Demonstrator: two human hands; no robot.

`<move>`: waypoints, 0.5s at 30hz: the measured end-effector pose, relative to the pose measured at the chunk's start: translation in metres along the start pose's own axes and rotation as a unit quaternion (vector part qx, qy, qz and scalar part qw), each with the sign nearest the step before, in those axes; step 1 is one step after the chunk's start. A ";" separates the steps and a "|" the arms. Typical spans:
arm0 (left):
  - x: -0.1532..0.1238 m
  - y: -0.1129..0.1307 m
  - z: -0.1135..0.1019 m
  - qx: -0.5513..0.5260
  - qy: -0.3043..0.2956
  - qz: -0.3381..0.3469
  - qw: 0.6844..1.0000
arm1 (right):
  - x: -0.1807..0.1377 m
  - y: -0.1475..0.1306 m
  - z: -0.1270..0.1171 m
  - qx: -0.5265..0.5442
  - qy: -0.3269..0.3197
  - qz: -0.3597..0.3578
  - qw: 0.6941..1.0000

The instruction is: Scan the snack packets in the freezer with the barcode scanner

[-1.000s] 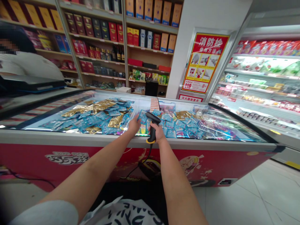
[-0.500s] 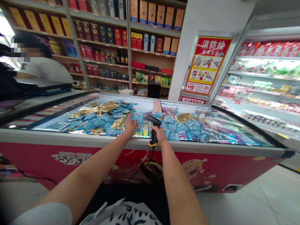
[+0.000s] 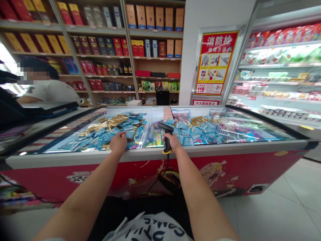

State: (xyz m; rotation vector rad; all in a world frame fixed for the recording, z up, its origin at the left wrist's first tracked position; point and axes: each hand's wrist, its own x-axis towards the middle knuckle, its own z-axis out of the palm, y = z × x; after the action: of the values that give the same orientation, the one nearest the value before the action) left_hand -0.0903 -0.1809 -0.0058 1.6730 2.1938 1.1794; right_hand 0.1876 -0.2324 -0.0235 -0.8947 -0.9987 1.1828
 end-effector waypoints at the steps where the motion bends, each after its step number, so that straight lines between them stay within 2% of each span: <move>1: 0.001 0.001 0.001 0.015 -0.009 0.007 1.000 | 0.000 -0.001 0.001 0.005 0.001 0.000 1.000; 4: 0.002 0.004 0.005 0.068 -0.003 0.039 0.997 | 0.000 -0.003 0.002 0.026 0.025 0.001 0.999; 10: -0.002 0.004 0.009 0.073 0.090 0.055 0.992 | -0.006 -0.013 -0.023 0.086 0.099 -0.024 0.991; 13: -0.007 0.006 0.015 0.070 0.116 0.143 0.980 | -0.012 -0.020 -0.041 0.087 0.123 -0.036 0.988; 15: -0.012 0.015 0.024 0.072 0.075 0.218 0.970 | -0.015 -0.022 -0.048 0.090 0.133 -0.039 0.986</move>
State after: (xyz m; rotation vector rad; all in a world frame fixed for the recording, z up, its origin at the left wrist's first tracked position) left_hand -0.0621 -0.1786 -0.0164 2.2840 2.0987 1.3043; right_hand 0.2385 -0.2524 -0.0200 -0.8368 -0.6937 1.0372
